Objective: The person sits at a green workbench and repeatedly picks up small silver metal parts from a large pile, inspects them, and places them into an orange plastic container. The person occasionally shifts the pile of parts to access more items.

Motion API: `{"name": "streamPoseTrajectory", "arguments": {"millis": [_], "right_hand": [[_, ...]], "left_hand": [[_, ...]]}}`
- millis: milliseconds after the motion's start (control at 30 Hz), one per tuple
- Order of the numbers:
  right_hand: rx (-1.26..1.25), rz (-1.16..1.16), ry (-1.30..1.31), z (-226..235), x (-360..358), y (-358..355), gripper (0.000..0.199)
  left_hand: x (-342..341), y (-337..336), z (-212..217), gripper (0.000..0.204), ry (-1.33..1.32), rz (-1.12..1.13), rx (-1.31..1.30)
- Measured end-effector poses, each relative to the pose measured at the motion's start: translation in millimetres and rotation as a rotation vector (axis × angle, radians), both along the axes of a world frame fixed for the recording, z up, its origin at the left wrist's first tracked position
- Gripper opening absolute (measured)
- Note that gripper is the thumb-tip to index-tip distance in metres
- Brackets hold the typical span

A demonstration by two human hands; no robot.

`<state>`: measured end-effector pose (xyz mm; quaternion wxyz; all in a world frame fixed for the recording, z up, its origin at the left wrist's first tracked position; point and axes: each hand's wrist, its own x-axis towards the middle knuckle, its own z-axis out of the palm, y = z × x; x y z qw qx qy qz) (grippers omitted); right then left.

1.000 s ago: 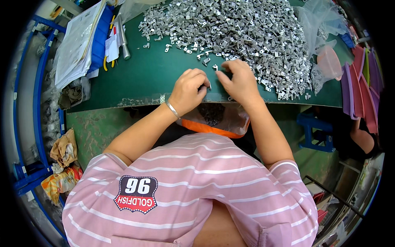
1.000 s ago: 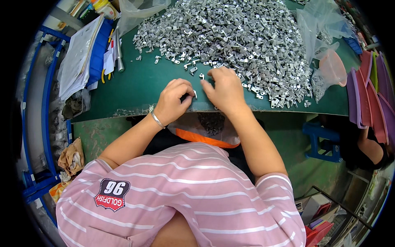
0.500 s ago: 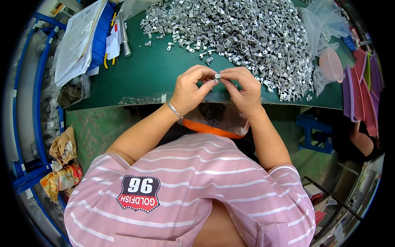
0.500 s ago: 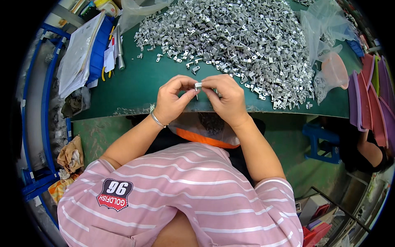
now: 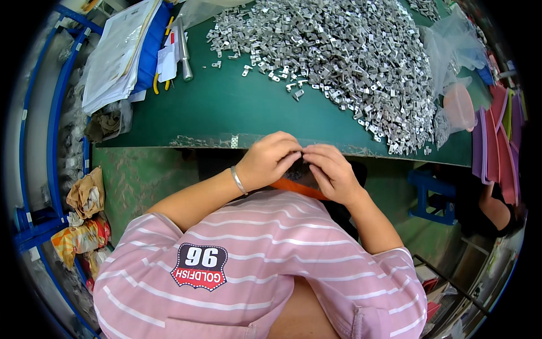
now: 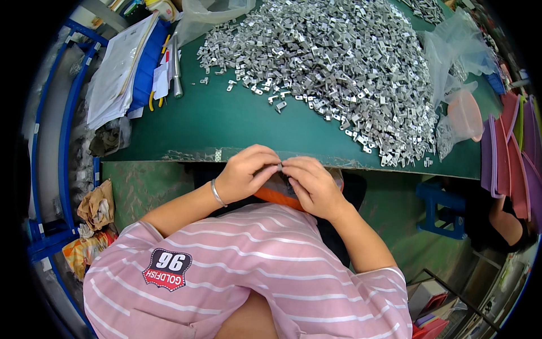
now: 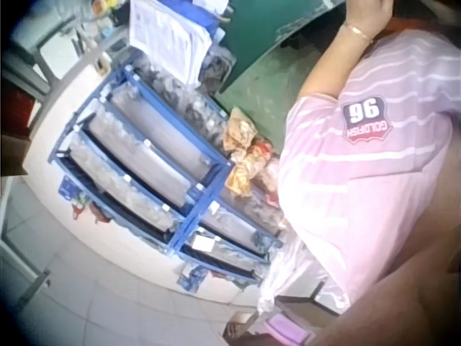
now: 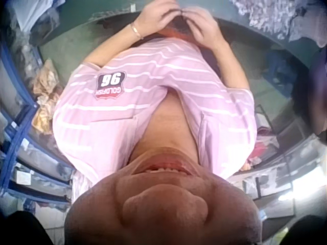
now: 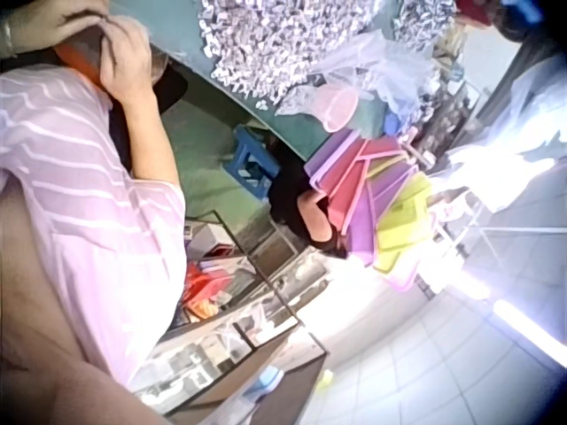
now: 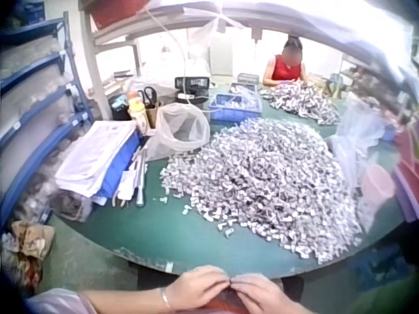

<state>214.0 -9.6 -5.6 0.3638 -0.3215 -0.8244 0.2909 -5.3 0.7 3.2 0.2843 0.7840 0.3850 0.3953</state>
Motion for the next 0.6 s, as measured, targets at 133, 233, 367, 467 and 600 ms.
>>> {"name": "streamPoseTrajectory", "arguments": {"millis": [133,233,367,467,600], "right_hand": [[0.145,-0.005,0.001,4,-18,29,0.028],[0.338,-0.074,-0.102,14,-57,86,0.026],[0.466,-0.107,-0.334,4,-87,146,0.028],[0.310,-0.100,-0.462,9,-76,134,0.023],[0.280,-0.105,-0.302,0,-36,99,0.025]], "left_hand": [[-34,51,-1,0.014,0.143,0.296,0.250],[-65,106,-10,0.031,0.351,0.659,0.247],[-58,138,-29,0.031,0.464,0.584,0.175],[-34,127,-34,0.024,0.361,0.544,0.154],[-3,83,-25,0.028,0.200,0.286,0.117]]}}
